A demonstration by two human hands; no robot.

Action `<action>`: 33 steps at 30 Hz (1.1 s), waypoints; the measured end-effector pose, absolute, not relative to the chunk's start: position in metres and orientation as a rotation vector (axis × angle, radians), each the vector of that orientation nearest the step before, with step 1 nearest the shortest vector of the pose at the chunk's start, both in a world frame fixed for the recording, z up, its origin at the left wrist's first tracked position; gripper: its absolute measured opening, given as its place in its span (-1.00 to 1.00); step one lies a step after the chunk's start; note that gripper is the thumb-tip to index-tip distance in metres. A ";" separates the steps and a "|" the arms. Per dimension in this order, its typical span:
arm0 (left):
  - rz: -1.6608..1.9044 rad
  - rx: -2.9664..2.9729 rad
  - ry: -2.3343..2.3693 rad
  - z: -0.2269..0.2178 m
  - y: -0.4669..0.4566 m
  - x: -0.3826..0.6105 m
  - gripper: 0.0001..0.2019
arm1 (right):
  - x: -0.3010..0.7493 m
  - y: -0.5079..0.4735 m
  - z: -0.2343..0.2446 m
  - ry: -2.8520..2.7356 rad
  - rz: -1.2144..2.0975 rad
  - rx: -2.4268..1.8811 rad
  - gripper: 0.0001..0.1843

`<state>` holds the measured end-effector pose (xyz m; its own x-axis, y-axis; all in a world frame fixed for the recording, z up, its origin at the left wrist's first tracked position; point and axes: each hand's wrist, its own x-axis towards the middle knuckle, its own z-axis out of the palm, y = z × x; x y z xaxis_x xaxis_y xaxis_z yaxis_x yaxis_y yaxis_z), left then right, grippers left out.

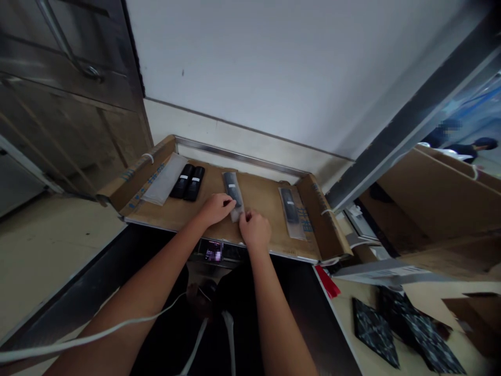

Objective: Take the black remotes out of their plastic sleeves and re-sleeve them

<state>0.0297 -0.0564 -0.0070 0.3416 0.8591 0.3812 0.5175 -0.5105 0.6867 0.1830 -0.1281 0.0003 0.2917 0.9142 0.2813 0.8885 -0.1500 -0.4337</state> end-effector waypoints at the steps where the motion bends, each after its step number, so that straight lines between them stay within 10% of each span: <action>1: 1.038 2.151 1.232 -0.007 -0.057 0.030 -0.75 | 0.181 -0.128 0.001 -1.584 0.055 -2.105 -0.75; 6: 0.981 2.236 1.255 -0.002 -0.061 0.031 -0.99 | 0.176 -0.132 0.007 -1.486 0.069 -2.237 -0.82; 33: 1.359 1.788 1.299 -0.016 -0.036 0.026 -0.89 | 0.150 -0.030 0.005 -1.834 -0.018 -1.926 -0.60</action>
